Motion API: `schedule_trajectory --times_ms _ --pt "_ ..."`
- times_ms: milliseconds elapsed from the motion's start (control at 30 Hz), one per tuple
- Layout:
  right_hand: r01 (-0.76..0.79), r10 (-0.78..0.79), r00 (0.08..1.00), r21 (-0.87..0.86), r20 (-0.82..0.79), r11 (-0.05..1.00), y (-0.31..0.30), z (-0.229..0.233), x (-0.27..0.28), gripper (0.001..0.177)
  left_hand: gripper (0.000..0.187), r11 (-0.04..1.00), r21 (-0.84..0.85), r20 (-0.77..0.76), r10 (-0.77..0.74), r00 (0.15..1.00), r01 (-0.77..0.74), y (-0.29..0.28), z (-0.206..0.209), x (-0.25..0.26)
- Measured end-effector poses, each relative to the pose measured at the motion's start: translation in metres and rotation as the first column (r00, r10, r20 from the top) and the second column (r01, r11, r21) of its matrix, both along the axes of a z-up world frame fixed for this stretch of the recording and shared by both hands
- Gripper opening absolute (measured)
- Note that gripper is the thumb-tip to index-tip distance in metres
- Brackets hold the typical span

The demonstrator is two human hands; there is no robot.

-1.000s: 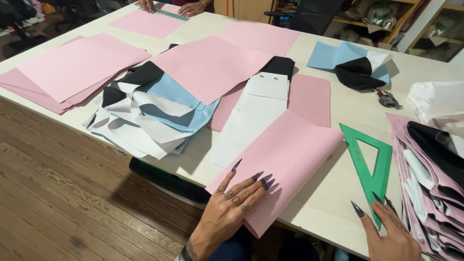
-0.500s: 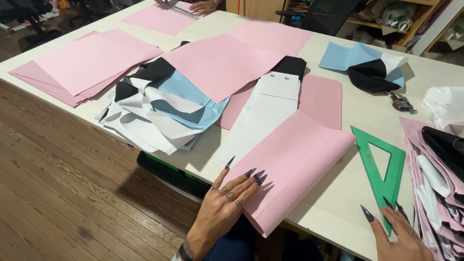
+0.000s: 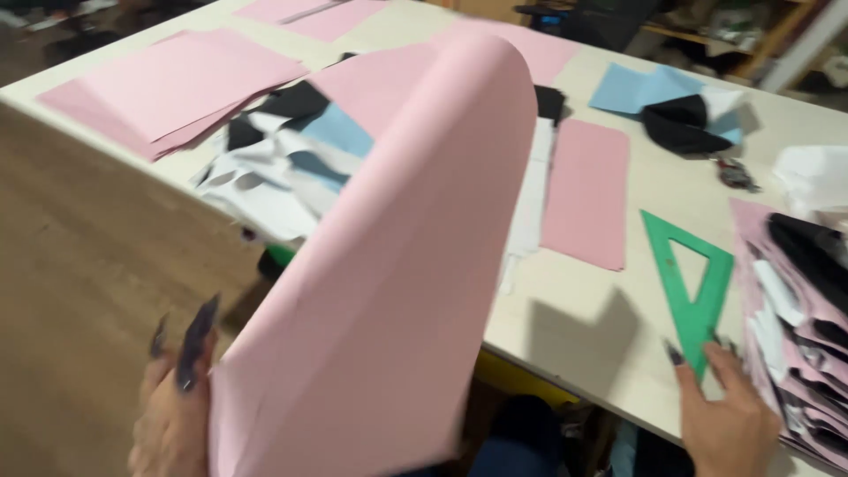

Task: The recorder marks a leather piece using a ruler and pen, then threads and prepares a sewing machine to sew parts together.

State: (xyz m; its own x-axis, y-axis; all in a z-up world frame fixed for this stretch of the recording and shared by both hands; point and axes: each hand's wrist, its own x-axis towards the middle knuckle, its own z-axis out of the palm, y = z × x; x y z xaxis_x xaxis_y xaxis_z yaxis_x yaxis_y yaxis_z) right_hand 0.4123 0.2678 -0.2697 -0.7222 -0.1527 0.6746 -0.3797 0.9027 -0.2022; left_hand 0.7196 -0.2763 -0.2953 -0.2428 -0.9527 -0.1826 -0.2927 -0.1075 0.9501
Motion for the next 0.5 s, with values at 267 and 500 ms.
schedule_trajectory --times_ms 267,500 --pt "-0.705 0.613 0.679 -0.591 -0.405 0.391 -0.052 -0.062 -0.032 0.048 0.016 -0.191 -0.955 0.194 0.185 0.963 0.229 0.135 0.1 0.132" --pt "-0.684 0.934 0.34 -0.654 0.105 0.323 -0.272 0.003 0.151 0.031 0.023 -0.091 -0.991 0.054 0.421 0.906 0.101 0.193 0.105 0.186"
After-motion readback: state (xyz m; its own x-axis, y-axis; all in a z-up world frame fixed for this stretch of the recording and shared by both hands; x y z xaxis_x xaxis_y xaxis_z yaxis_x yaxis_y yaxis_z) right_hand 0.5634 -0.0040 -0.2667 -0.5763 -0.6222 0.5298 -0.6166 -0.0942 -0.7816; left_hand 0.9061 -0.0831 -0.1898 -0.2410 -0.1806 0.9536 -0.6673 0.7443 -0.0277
